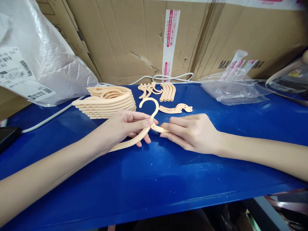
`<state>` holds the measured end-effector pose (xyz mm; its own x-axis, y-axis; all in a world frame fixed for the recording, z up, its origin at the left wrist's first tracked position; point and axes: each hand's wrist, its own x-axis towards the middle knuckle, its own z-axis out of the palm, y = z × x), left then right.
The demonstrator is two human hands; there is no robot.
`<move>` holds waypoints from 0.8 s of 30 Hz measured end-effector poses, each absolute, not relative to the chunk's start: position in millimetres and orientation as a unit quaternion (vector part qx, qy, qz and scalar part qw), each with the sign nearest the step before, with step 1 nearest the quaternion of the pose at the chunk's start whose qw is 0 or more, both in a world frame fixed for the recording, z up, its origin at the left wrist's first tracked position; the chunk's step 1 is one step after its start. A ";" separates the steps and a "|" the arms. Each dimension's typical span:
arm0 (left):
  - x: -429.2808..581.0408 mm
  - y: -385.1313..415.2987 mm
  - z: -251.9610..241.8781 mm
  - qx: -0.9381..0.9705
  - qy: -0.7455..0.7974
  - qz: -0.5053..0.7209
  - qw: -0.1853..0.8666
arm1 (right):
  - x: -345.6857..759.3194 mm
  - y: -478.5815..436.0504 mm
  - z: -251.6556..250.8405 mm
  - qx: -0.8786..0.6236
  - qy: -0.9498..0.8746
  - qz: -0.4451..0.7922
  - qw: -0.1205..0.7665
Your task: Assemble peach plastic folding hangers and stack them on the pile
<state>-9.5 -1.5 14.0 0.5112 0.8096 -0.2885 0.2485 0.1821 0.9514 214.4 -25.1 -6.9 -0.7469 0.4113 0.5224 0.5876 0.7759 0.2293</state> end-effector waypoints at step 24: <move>-7.7 1.9 11.1 0.679 0.409 0.172 0.584 | 217.5 -16.9 -9.2 -0.295 -0.922 -0.047 0.247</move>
<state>-7.7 1.9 11.1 0.6060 0.7570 -0.2445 0.3550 0.0177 0.9347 217.5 -16.9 -9.2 -0.7040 0.5209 0.4828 0.5669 0.8216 -0.0598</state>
